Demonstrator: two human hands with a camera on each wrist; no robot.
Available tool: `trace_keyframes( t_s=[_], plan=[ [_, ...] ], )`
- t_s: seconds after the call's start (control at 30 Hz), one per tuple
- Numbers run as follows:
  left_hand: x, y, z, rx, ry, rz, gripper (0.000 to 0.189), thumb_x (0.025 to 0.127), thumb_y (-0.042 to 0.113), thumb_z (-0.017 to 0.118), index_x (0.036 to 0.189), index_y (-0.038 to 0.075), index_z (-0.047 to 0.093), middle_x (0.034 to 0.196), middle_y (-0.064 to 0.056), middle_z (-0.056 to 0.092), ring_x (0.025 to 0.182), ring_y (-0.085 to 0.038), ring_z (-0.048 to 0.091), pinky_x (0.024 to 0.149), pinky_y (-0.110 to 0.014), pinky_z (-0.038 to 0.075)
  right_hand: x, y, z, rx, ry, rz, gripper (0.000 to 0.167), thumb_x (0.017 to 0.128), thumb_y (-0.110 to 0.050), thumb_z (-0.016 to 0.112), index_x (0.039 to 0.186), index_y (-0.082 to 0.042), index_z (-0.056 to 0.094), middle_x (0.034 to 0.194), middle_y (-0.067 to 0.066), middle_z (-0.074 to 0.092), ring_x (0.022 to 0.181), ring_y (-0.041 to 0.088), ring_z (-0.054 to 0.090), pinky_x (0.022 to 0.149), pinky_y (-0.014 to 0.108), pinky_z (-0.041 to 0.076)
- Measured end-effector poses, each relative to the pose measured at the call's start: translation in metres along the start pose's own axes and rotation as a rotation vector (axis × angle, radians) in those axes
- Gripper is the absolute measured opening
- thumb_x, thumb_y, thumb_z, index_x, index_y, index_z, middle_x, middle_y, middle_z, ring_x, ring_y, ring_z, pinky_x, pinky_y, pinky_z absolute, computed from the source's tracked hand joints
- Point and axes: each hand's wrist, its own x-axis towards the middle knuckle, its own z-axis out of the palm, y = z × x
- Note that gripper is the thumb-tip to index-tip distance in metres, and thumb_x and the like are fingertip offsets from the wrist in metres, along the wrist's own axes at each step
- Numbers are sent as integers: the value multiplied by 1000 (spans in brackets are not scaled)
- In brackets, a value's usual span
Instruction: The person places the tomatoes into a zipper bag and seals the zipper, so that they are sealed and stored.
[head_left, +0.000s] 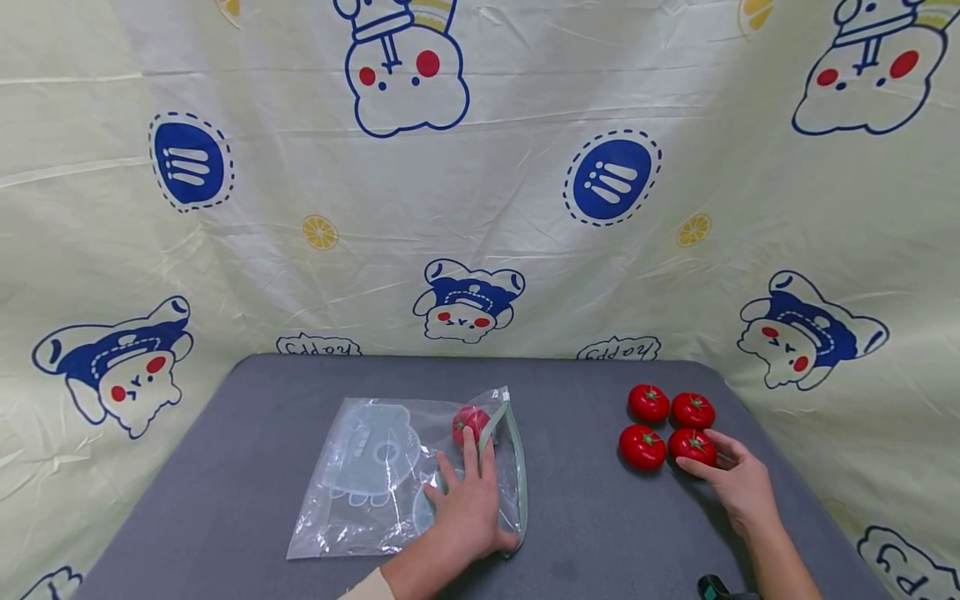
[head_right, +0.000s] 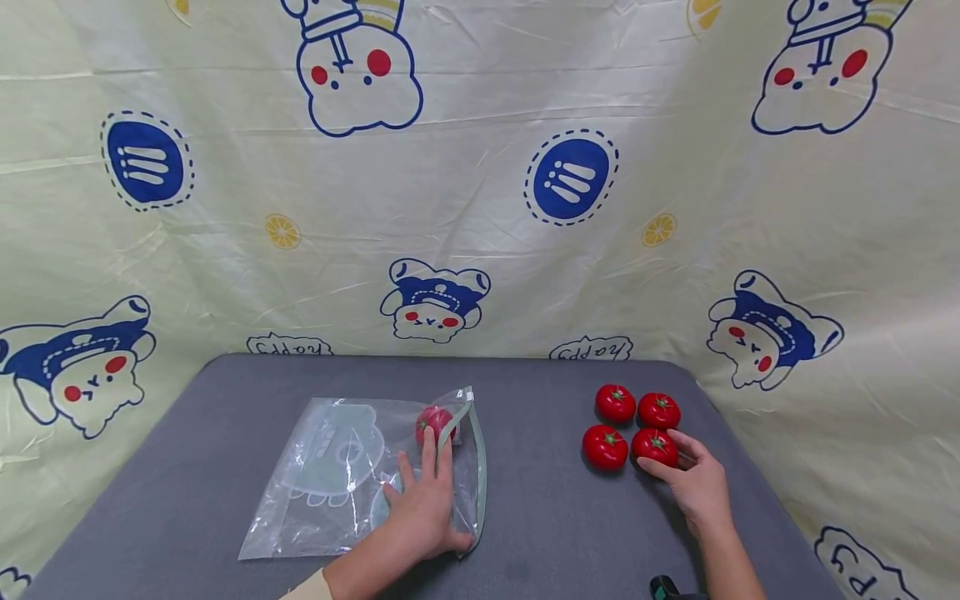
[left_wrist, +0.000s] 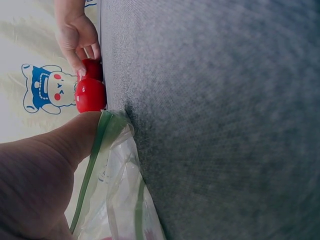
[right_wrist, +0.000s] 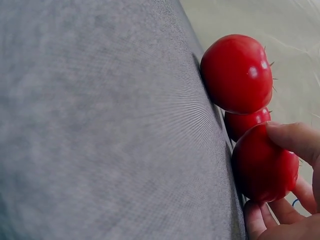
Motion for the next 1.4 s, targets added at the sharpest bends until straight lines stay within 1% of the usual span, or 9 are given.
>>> trace_keyframes(
  t_s=[0.1, 0.27, 0.5, 0.53, 0.63, 0.7, 0.77, 1.03, 1.4],
  plan=[
    [0, 0, -1, 11, 0, -1, 138, 53, 53, 99, 161, 14, 23, 173, -14, 0, 148, -65, 16, 102, -86, 29, 0, -1, -1, -2, -2, 4, 94, 84, -37, 85, 158, -6, 35, 162, 25, 34, 143, 42, 37, 97, 41, 46],
    [0, 1, -1, 13, -4, -7, 138, 53, 52, 99, 162, 15, 23, 174, -14, 0, 149, -64, 15, 103, -86, 29, 0, -2, -2, -21, 5, -2, 96, 82, -37, 87, 157, -4, 36, 160, 27, 35, 141, 44, 39, 102, 50, 47],
    [0, 1, 0, 6, 1, -13, 138, 53, 51, 100, 162, 15, 23, 174, -13, -1, 149, -63, 15, 104, -85, 28, 1, -2, -2, -23, 8, 2, 95, 83, -36, 87, 157, -3, 36, 160, 29, 35, 140, 46, 40, 109, 57, 43],
    [0, 1, 0, 6, 1, -13, 138, 53, 51, 100, 162, 15, 23, 174, -13, 0, 149, -63, 14, 104, -85, 28, 1, -1, -2, -23, 8, 6, 95, 83, -36, 87, 157, -4, 37, 160, 29, 35, 140, 45, 40, 107, 53, 46],
    [0, 1, 0, 4, -4, -15, 137, 54, 50, 100, 162, 16, 23, 174, -13, -1, 150, -63, 14, 104, -85, 27, 1, 0, -3, -21, 5, 20, 94, 83, -37, 87, 157, -6, 37, 161, 26, 35, 141, 43, 39, 90, 31, 52],
    [0, 1, 0, 4, -9, -14, 137, 54, 50, 100, 162, 15, 24, 174, -13, -1, 150, -63, 13, 104, -85, 27, 1, 0, -3, -13, 3, 26, 95, 82, -38, 87, 157, -6, 37, 162, 26, 35, 141, 43, 40, 77, 18, 47],
    [1, 1, 1, 2, -13, -16, 136, 54, 50, 100, 162, 15, 24, 174, -13, -1, 150, -63, 13, 104, -85, 27, 1, 1, -3, -1, 1, 28, 97, 81, -39, 88, 157, -6, 38, 162, 25, 35, 140, 42, 40, 68, 11, 42],
    [1, 1, 1, 5, -20, -21, 136, 55, 51, 99, 162, 15, 23, 174, -13, -2, 150, -63, 13, 104, -85, 27, 0, 0, -2, 20, -2, 27, 99, 80, -41, 89, 157, -6, 38, 161, 26, 36, 138, 41, 43, 64, 7, 42],
    [0, -2, 1, 0, 9, 6, 138, 53, 50, 100, 162, 14, 23, 174, -14, 0, 148, -64, 16, 102, -86, 29, -3, -1, 1, 36, 17, 31, 94, 83, -37, 86, 157, -7, 38, 161, 25, 37, 138, 42, 44, 62, 5, 42]
  ],
)
